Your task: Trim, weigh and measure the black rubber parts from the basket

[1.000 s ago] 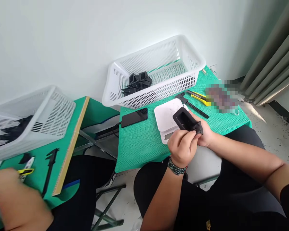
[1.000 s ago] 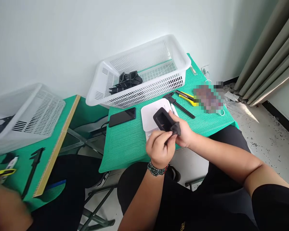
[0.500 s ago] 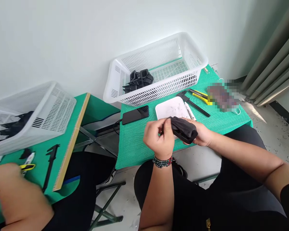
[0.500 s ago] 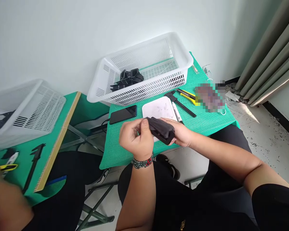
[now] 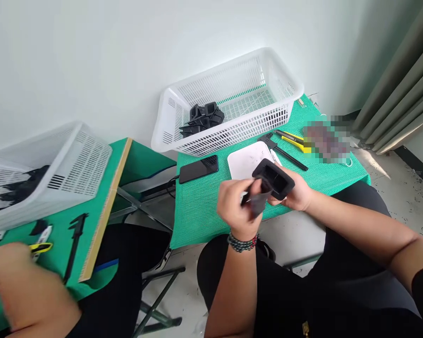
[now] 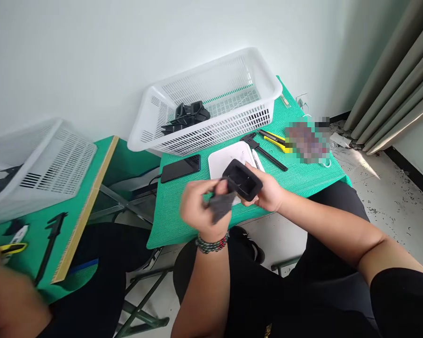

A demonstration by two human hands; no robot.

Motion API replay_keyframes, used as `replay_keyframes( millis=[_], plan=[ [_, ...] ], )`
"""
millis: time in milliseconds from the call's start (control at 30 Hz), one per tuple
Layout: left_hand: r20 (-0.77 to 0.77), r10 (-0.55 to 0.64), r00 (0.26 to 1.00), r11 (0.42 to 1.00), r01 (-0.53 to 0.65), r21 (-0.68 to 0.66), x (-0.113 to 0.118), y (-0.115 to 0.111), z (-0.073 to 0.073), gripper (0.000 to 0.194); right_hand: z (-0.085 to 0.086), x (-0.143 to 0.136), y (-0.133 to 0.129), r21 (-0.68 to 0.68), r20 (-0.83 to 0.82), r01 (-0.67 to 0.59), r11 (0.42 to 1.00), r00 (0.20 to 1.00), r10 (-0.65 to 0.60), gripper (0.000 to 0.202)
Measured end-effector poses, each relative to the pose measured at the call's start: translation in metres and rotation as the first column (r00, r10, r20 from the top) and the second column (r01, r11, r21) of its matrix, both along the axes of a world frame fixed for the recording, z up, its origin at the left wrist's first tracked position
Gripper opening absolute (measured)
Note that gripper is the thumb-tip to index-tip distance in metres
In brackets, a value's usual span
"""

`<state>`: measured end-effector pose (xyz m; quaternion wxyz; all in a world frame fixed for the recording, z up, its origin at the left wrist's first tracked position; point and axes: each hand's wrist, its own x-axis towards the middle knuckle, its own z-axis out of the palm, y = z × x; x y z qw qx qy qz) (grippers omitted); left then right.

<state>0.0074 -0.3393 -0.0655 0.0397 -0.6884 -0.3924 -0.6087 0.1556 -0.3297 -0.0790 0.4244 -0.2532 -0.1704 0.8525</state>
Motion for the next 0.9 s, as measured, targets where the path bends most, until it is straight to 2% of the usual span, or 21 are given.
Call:
replay_keyframes(
  millis=[67, 167, 300, 400, 533, 600, 700, 800, 900],
  plan=[
    [-0.080, -0.007, 0.997, 0.999, 0.004, -0.037, 0.011, -0.005, 0.000, 0.007, 0.003, -0.004, -0.003, -0.040, 0.064, 0.062, 0.997, 0.996, -0.060, 0.046],
    [-0.079, -0.026, 0.997, 0.991, 0.015, -0.134, 0.018, -0.009, 0.001, 0.007, 0.003, -0.009, -0.006, -0.054, 0.085, 0.163, 0.985, 0.984, -0.158, 0.036],
    [-0.162, -0.201, 0.966, 0.951, 0.153, -0.270, 0.022, -0.018, 0.003, 0.016, 0.002, -0.006, -0.003, -0.056, 0.073, 0.227, 0.972, 0.972, -0.223, 0.034],
    [-0.240, -0.283, 0.928, 0.929, 0.203, -0.309, 0.024, -0.022, 0.005, 0.022, 0.003, -0.001, 0.000, -0.083, 0.060, 0.250, 0.965, 0.968, -0.245, 0.036],
    [-0.106, -0.350, 0.931, 0.891, 0.296, -0.345, 0.023, -0.020, 0.004, 0.015, 0.005, -0.004, -0.002, 0.016, 0.045, 0.404, 0.915, 0.914, -0.404, 0.020],
    [-0.047, -0.338, 0.940, 0.880, 0.297, -0.372, 0.021, -0.017, 0.003, 0.014, 0.002, -0.009, -0.004, 0.075, 0.059, 0.450, 0.890, 0.889, -0.455, 0.016],
    [-0.055, -0.233, 0.971, 0.918, 0.201, -0.342, 0.018, -0.012, -0.001, 0.013, -0.004, -0.014, -0.008, 0.138, 0.111, 0.446, 0.884, 0.881, -0.461, 0.015],
    [-0.096, -0.100, 0.990, 0.973, 0.077, -0.217, 0.015, -0.008, -0.004, 0.010, -0.007, -0.014, -0.010, 0.198, 0.180, 0.349, 0.916, 0.905, -0.385, 0.024],
    [-0.149, -0.025, 0.989, 0.997, 0.013, -0.081, 0.011, -0.005, -0.004, 0.009, -0.005, -0.011, -0.010, 0.265, 0.219, 0.262, 0.928, 0.921, -0.323, 0.039]
  ],
)
